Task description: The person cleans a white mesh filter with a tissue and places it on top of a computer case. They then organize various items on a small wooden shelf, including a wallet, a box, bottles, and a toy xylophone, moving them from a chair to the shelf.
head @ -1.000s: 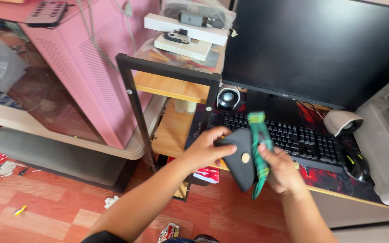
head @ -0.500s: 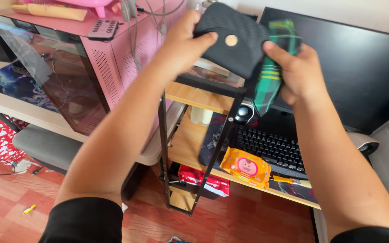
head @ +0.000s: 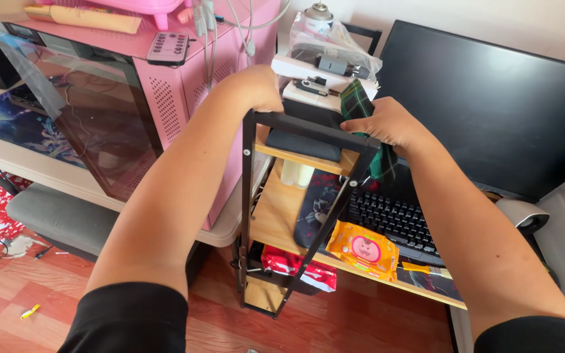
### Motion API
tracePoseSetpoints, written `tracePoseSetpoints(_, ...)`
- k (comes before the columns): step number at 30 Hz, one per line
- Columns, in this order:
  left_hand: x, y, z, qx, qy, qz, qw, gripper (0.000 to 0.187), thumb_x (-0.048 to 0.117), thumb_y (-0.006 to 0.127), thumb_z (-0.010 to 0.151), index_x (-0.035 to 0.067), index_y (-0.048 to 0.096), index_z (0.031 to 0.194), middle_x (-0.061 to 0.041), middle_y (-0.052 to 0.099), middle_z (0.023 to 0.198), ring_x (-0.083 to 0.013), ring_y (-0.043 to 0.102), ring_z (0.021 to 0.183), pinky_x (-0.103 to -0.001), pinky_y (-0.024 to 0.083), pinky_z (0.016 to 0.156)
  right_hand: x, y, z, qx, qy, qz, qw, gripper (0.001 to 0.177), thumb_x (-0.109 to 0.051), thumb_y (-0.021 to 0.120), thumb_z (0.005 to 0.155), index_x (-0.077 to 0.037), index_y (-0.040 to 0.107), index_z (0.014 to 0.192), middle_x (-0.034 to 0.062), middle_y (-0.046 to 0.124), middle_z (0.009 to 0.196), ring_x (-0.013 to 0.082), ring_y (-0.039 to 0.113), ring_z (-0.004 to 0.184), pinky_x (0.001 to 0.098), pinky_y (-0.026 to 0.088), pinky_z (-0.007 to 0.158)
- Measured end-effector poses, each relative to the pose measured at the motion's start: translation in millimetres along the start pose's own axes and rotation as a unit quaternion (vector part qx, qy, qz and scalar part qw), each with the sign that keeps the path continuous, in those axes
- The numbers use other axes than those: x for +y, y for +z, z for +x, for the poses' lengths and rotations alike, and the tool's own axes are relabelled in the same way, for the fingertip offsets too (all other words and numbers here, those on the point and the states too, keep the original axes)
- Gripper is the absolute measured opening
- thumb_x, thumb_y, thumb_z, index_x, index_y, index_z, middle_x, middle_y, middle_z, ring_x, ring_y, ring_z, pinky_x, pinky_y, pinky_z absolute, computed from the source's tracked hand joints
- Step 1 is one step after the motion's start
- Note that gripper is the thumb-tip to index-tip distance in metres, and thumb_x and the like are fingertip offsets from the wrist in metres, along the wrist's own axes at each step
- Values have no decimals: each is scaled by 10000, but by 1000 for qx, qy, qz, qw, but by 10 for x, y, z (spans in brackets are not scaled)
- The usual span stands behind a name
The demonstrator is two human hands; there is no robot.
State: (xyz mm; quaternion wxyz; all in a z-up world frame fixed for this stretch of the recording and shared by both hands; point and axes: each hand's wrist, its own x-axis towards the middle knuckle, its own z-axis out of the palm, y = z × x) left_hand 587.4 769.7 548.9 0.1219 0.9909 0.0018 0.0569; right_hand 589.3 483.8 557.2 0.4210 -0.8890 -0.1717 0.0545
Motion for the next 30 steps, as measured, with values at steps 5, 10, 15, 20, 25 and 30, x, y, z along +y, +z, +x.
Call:
tracePoseSetpoints(5,166,-53,-50,13,-34,8,999,363,235,900,685,10,776,942,-194,736,897,-340,739,805,-454,591,728,-7,13,-11,-3,7,-26,1000,314,-189,872,736,55,752,892,94,724,783,163,665,652,342,539,622)
tracePoseSetpoints(10,226,-95,-123,2,5,27,1000,310,277,903,714,53,814,910,-159,754,871,-315,740,793,-432,581,741,12,-31,-28,20,-19,-66,997,348,-210,899,729,32,760,936,111,740,817,150,667,670,332,540,636)
tracePoseSetpoints(15,252,-211,-268,99,73,-215,969,390,308,879,756,39,752,1008,-82,771,940,-200,760,871,-343,595,795,-155,-172,4,106,-184,-99,972,330,-224,792,894,-57,727,1170,64,740,946,116,694,751,286,561,689)
tracePoseSetpoints(20,232,-183,-193,41,249,-509,823,530,202,844,783,182,609,1258,66,645,1136,-64,650,1071,-274,552,905,-357,-230,72,-43,-263,-30,963,282,-179,763,936,-53,777,1188,34,781,1005,69,658,867,250,543,789)
tracePoseSetpoints(25,-83,-97,15,16,184,-439,879,196,99,795,853,40,753,1035,-79,725,898,-147,610,770,-326,462,695,-389,-140,143,-76,-209,-55,973,320,-215,792,880,-95,754,1174,29,765,946,82,646,839,256,519,765)
tracePoseSetpoints(30,-328,21,43,43,69,-257,963,104,117,801,792,86,802,891,-76,736,741,-137,649,622,-283,539,648,-174,-64,249,-63,-184,-131,972,250,-273,798,873,-89,792,1042,36,775,906,110,656,834,286,527,789)
